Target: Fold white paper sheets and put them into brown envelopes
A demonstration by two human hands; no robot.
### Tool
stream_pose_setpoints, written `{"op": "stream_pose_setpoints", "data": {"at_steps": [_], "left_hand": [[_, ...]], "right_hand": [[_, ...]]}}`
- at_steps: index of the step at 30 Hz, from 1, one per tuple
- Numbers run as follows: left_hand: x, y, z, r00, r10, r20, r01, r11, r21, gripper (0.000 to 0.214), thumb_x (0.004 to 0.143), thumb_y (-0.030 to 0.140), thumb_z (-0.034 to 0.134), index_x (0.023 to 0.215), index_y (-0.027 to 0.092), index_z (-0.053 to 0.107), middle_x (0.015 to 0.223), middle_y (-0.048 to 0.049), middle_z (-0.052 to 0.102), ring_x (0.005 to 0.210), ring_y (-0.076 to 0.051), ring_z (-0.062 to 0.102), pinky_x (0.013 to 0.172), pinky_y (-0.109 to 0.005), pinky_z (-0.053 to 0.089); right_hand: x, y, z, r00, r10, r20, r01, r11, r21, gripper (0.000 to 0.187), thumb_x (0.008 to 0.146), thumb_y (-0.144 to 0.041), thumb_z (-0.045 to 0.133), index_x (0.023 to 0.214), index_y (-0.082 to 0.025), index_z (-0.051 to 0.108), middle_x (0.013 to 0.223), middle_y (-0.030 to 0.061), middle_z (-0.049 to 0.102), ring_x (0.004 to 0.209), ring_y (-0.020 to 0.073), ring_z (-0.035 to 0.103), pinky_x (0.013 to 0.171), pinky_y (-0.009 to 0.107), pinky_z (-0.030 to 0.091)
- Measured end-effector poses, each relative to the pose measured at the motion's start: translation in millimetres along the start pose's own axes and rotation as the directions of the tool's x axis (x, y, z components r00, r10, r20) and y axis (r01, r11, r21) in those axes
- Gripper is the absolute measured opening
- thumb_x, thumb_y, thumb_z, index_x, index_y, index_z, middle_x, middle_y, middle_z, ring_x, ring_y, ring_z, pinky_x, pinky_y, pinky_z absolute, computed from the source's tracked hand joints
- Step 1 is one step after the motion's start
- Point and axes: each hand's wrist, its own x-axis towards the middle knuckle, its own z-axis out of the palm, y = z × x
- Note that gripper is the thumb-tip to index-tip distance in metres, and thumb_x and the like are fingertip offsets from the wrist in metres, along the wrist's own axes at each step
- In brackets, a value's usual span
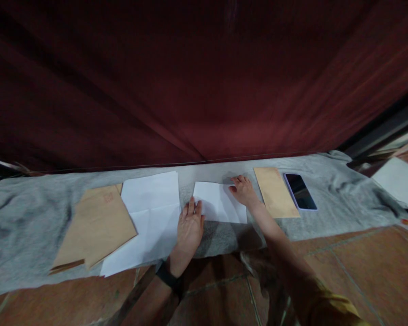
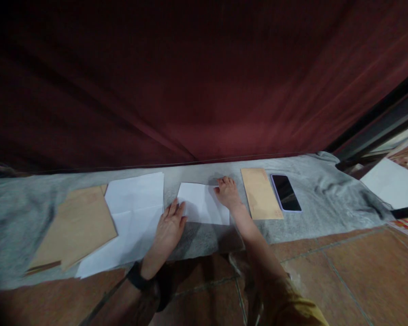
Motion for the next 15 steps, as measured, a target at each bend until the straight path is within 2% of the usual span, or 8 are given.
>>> {"op": "stream_pose_setpoints", "data": {"at_steps": [4, 6, 8, 10, 12, 13, 15], "left_hand": [[3.3, -4.9, -3.8, 1.0, -0.011, 0.023, 0.012, 0.998, -0.068, 0.048, 0.097, 0.017, 0.049, 0.143, 0.011, 0.055, 0.159, -0.0208, 0.043, 0.133, -0.033, 0.057, 0.107, -0.046, 0.05], [6.5, -6.7, -5.5, 0.999, -0.037, -0.015, 0.035, 0.991, -0.13, 0.047, 0.097, 0.019, 0.049, 0.144, 0.012, 0.055, 0.16, -0.0204, 0.041, 0.133, -0.034, 0.057, 0.109, -0.048, 0.05], [10.1, -7.7, -8.0, 0.993, -0.048, -0.108, 0.023, 0.974, -0.225, 0.047, 0.098, 0.021, 0.048, 0.145, 0.014, 0.053, 0.162, -0.0194, 0.038, 0.14, -0.035, 0.05, 0.112, -0.05, 0.047], [12.6, -7.3, -11.0, 0.974, -0.034, -0.225, -0.042, 0.944, -0.326, 0.049, 0.099, 0.021, 0.047, 0.148, 0.017, 0.049, 0.165, -0.0165, 0.033, 0.148, -0.033, 0.04, 0.117, -0.051, 0.043], [13.1, -5.3, -12.9, 0.952, 0.01, -0.306, -0.135, 0.91, -0.391, 0.054, 0.098, 0.015, 0.043, 0.152, 0.022, 0.043, 0.168, -0.012, 0.028, 0.152, -0.028, 0.033, 0.122, -0.049, 0.037], [12.7, -3.8, -12.9, 0.947, 0.043, -0.32, -0.177, 0.898, -0.403, 0.059, 0.096, 0.01, 0.042, 0.154, 0.024, 0.04, 0.169, -0.01, 0.026, 0.153, -0.026, 0.031, 0.123, -0.048, 0.036], [10.9, -0.3, -10.5, 0.947, 0.126, -0.295, -0.24, 0.889, -0.389, 0.071, 0.09, 0.001, 0.04, 0.156, 0.025, 0.036, 0.17, -0.0079, 0.023, 0.155, -0.026, 0.026, 0.124, -0.05, 0.034]], "right_hand": [[-4.4, 13.0, -19.6, 0.976, 0.011, 0.216, -0.056, 0.977, 0.206, 0.023, 0.089, -0.019, 0.057, 0.105, -0.017, 0.074, 0.109, 0.0098, 0.072, 0.104, 0.0221, 0.064, 0.094, 0.03, 0.046], [-9.4, 19.2, -26.9, 0.952, 0.013, 0.307, -0.132, 0.919, 0.37, 0.017, 0.085, -0.019, 0.059, 0.094, -0.019, 0.074, 0.096, 0.0053, 0.073, 0.092, 0.0201, 0.066, 0.084, 0.028, 0.048], [-15.9, 22.6, -31.0, 0.938, 0.059, 0.341, -0.255, 0.784, 0.566, 0.013, 0.082, -0.025, 0.062, 0.089, -0.019, 0.071, 0.085, 0.0025, 0.072, 0.084, 0.0201, 0.066, 0.075, 0.027, 0.049], [-23.4, 22.4, -31.6, 0.933, 0.133, 0.335, -0.35, 0.55, 0.758, 0.02, 0.079, -0.034, 0.064, 0.092, -0.02, 0.068, 0.084, 0.0018, 0.072, 0.081, 0.0209, 0.067, 0.069, 0.027, 0.05], [-30.5, 19.3, -29.5, 0.92, 0.193, 0.342, -0.389, 0.325, 0.862, 0.031, 0.075, -0.043, 0.065, 0.097, -0.021, 0.066, 0.09, 0.0031, 0.074, 0.08, 0.0222, 0.068, 0.065, 0.028, 0.051], [-33.6, 17.2, -27.7, 0.915, 0.207, 0.346, -0.393, 0.264, 0.881, 0.035, 0.074, -0.046, 0.066, 0.099, -0.022, 0.065, 0.094, 0.004, 0.074, 0.082, 0.0229, 0.069, 0.065, 0.029, 0.052], [-38.9, 13.0, -23.3, 0.926, 0.198, 0.322, -0.369, 0.287, 0.884, 0.039, 0.074, -0.051, 0.065, 0.102, -0.024, 0.064, 0.1, 0.0055, 0.074, 0.085, 0.0245, 0.071, 0.066, 0.031, 0.055]]}}
